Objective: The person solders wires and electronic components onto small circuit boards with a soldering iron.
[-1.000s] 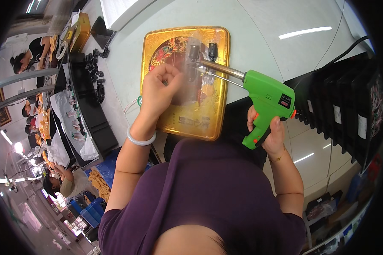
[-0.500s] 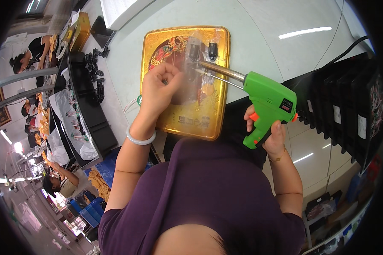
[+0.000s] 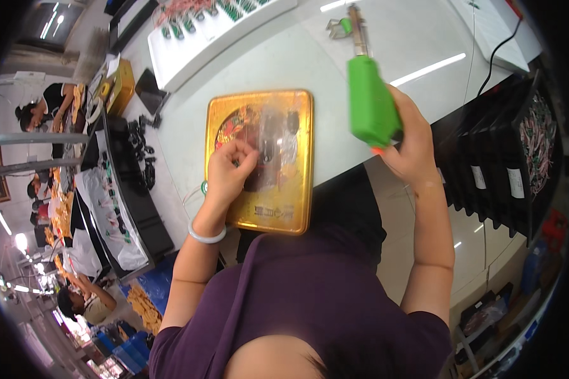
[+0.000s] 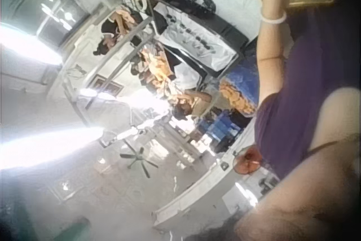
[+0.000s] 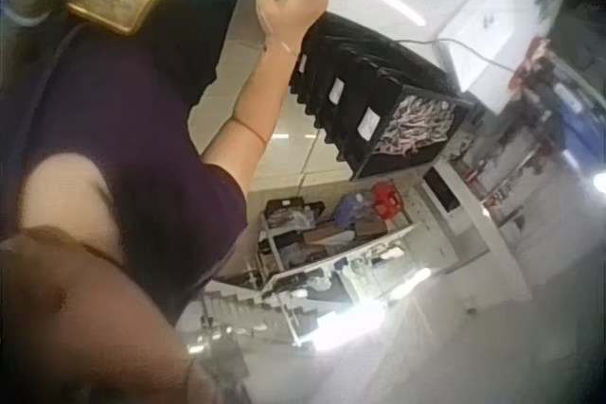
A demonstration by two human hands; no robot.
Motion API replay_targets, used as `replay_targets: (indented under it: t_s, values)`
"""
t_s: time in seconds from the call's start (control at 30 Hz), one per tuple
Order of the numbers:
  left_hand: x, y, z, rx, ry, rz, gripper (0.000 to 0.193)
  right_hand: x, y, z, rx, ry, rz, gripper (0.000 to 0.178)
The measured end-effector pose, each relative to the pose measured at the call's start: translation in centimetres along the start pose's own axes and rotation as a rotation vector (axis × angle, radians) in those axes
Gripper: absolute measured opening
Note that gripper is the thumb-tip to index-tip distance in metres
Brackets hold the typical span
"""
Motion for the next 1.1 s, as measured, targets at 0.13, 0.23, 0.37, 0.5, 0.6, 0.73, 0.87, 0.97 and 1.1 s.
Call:
replay_targets:
  t_s: [0.13, 0.23, 0.37, 0.5, 0.6, 0.73, 0.87, 0.97, 1.1]
  values:
    - [0.0, -0.1, -0.1, 0.008, 0.006, -0.023, 0.011, 1.0, -1.4, 4.8, -0.11, 0.193, -0.659, 0.061]
    - [0.2, -0.3, -0.1, -0.001, 0.014, -0.041, 0.011, 1.0, -3.0, 7.0, -0.194, 0.203, -0.781, 0.057]
    - [0.1, -0.1, -0.1, -0.012, 0.011, -0.039, 0.011, 1.0, -4.9, 8.0, -0.211, 0.289, -0.829, 0.055]
    - [0.2, -0.4, -0.2, 0.007, -0.005, -0.044, 0.01, 0.8, -4.6, 8.2, -0.233, 0.258, -0.797, 0.052]
    - [0.3, -0.6, -0.1, 0.006, -0.005, -0.086, 0.01, 0.8, -4.9, 8.2, -0.227, 0.244, -0.794, 0.053]
    - [0.2, -0.3, -0.2, -0.004, -0.003, -0.031, 0.011, 0.5, -4.4, 8.2, -0.205, 0.211, -0.761, 0.054]
    - [0.2, 0.1, 0.0, -0.061, -0.002, -0.066, 0.01, 0.9, -5.0, 7.8, -0.255, 0.264, -0.763, 0.055]
    - [-0.1, 0.0, 0.0, -0.069, -0.002, -0.07, 0.01, 0.4, -2.9, 7.8, -0.183, 0.266, -0.683, 0.058]
    - [-0.5, -0.7, 0.3, 0.049, -0.007, -0.079, 0.007, -1.1, -0.8, 3.7, -0.117, 0.075, 0.093, 0.052]
Point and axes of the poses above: each hand's wrist, its own z-axis towards the middle knuckle, its own x-axis out of the palm, y = z × x, the point moved 7 cm from there along z, towards the middle knuckle, and after that the axes turned 1 degree about y, right-handed, at the moved point
